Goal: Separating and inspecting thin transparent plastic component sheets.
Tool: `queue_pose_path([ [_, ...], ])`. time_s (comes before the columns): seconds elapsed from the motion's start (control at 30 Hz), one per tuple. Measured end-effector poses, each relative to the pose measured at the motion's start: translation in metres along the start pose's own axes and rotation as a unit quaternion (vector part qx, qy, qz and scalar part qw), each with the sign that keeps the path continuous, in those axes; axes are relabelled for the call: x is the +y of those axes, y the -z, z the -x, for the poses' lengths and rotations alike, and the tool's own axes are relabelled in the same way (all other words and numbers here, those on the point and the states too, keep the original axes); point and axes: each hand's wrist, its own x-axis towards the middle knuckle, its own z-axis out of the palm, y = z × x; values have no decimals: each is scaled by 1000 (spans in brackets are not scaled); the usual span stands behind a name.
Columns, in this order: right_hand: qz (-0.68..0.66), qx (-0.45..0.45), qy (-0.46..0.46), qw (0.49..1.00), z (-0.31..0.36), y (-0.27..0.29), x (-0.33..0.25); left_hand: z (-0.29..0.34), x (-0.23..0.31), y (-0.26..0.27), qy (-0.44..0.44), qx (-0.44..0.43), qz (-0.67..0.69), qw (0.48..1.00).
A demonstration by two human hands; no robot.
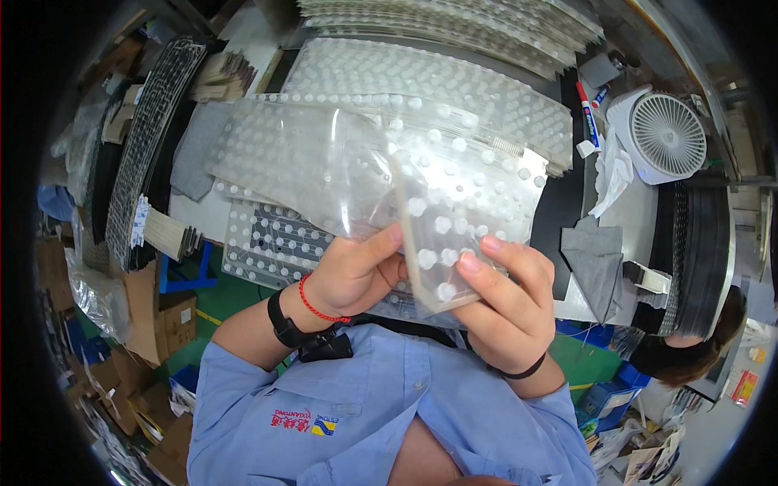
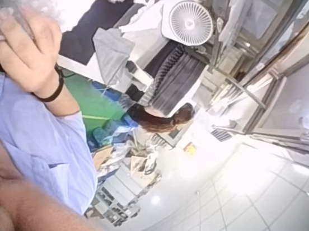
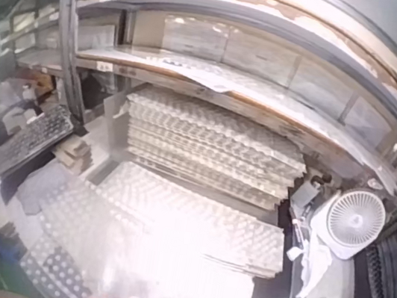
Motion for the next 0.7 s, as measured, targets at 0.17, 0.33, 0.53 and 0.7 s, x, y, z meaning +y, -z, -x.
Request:
queue_pose_path([
  [0.17, -28, 11, 18, 999, -3, -3, -4, -3, -5, 7, 17, 20, -16, 1000],
  [0.33, -52, 12, 37, 998, -3, -2, -3, 1, -1, 9, 103, -31, 140, 984],
  [0.53, -81, 6, 65, 995, 1, 0, -7, 1, -3, 0, -9, -122, 196, 973],
  [0.7, -104, -19, 66, 992, 5, 0, -11, 6, 6, -4, 92, -7, 111, 990],
])
